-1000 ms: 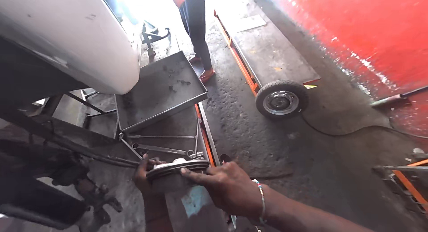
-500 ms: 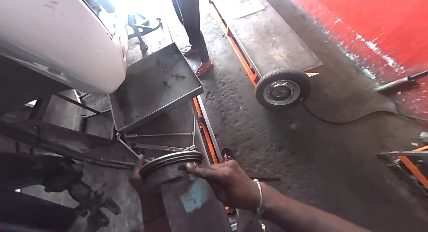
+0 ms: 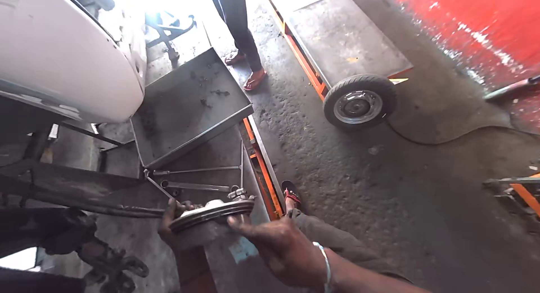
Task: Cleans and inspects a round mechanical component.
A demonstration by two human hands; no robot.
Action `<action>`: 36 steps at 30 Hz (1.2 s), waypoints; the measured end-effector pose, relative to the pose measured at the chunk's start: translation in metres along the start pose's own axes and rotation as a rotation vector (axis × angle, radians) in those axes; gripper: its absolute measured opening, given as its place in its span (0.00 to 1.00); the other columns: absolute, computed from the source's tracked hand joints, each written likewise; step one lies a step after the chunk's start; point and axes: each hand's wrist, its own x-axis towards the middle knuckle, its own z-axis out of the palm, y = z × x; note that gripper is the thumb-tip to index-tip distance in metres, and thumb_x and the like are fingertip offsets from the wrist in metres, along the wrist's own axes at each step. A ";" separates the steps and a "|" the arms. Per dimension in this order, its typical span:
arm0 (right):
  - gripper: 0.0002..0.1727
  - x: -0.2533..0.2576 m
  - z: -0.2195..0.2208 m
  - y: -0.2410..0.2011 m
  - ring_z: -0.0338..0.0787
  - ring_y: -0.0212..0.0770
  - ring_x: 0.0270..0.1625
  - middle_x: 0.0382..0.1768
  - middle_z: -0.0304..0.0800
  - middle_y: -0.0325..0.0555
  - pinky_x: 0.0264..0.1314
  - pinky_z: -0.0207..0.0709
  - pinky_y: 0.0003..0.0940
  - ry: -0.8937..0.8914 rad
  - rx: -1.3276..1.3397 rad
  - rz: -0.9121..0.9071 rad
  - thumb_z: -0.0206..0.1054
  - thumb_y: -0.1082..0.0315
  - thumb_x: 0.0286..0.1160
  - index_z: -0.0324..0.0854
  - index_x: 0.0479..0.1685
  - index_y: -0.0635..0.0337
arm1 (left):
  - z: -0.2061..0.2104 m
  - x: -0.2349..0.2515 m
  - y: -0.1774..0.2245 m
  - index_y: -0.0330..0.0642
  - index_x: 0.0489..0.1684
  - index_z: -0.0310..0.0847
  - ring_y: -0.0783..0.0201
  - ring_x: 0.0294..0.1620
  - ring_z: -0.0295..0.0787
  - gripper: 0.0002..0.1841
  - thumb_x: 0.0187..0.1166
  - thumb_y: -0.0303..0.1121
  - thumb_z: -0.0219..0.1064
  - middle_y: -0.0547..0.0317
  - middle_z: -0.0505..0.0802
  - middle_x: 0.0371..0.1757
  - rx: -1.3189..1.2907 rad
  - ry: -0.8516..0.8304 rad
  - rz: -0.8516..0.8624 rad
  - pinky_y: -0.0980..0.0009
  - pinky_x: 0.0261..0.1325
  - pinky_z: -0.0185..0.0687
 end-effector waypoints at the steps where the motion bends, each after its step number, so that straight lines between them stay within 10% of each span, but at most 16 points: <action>1: 0.23 -0.006 0.001 0.001 0.85 0.45 0.21 0.22 0.88 0.52 0.27 0.79 0.42 0.022 0.009 0.002 0.56 0.77 0.79 0.86 0.70 0.62 | -0.004 0.002 -0.003 0.51 0.20 0.69 0.76 0.16 0.81 0.24 0.93 0.33 0.34 0.71 0.82 0.14 -0.035 -0.056 0.001 0.78 0.26 0.83; 14: 0.24 0.012 0.012 -0.012 0.87 0.45 0.22 0.23 0.90 0.51 0.27 0.79 0.43 0.045 0.009 0.051 0.57 0.77 0.77 0.87 0.70 0.62 | -0.052 0.031 -0.036 0.48 0.25 0.81 0.74 0.23 0.88 0.23 0.93 0.39 0.45 0.67 0.89 0.21 -0.131 -0.158 0.002 0.77 0.30 0.87; 18: 0.25 0.006 0.013 -0.016 0.86 0.47 0.19 0.20 0.88 0.51 0.23 0.78 0.45 0.005 -0.008 0.030 0.58 0.77 0.75 0.86 0.71 0.61 | -0.035 0.023 -0.026 0.48 0.23 0.79 0.73 0.25 0.89 0.29 0.94 0.37 0.34 0.67 0.90 0.22 -0.184 -0.473 0.119 0.74 0.33 0.89; 21: 0.23 -0.006 0.008 -0.010 0.81 0.42 0.18 0.18 0.85 0.49 0.23 0.75 0.39 0.036 -0.021 0.038 0.57 0.76 0.77 0.87 0.70 0.61 | 0.040 -0.026 0.031 0.51 0.23 0.61 0.79 0.12 0.75 0.23 0.93 0.30 0.28 0.74 0.76 0.10 0.075 0.090 -0.123 0.84 0.23 0.78; 27: 0.23 -0.003 0.015 0.001 0.82 0.41 0.19 0.21 0.88 0.50 0.25 0.78 0.38 0.067 0.060 0.029 0.56 0.76 0.80 0.85 0.71 0.62 | -0.037 0.020 -0.025 0.51 0.20 0.84 0.73 0.22 0.88 0.29 0.93 0.42 0.40 0.68 0.89 0.20 -0.160 -0.267 -0.002 0.73 0.34 0.89; 32: 0.23 -0.007 0.014 0.006 0.81 0.39 0.19 0.19 0.85 0.51 0.26 0.78 0.32 0.044 0.101 0.006 0.55 0.77 0.80 0.84 0.71 0.66 | -0.001 -0.001 0.004 0.53 0.18 0.68 0.76 0.17 0.82 0.27 0.93 0.35 0.29 0.72 0.84 0.14 -0.039 -0.105 -0.051 0.78 0.29 0.84; 36: 0.24 0.003 0.018 0.000 0.82 0.43 0.19 0.20 0.87 0.52 0.25 0.77 0.39 0.046 0.099 -0.013 0.56 0.78 0.78 0.85 0.71 0.64 | -0.022 0.014 -0.012 0.55 0.12 0.76 0.76 0.17 0.85 0.32 0.94 0.38 0.33 0.71 0.87 0.14 -0.049 -0.223 -0.023 0.79 0.28 0.85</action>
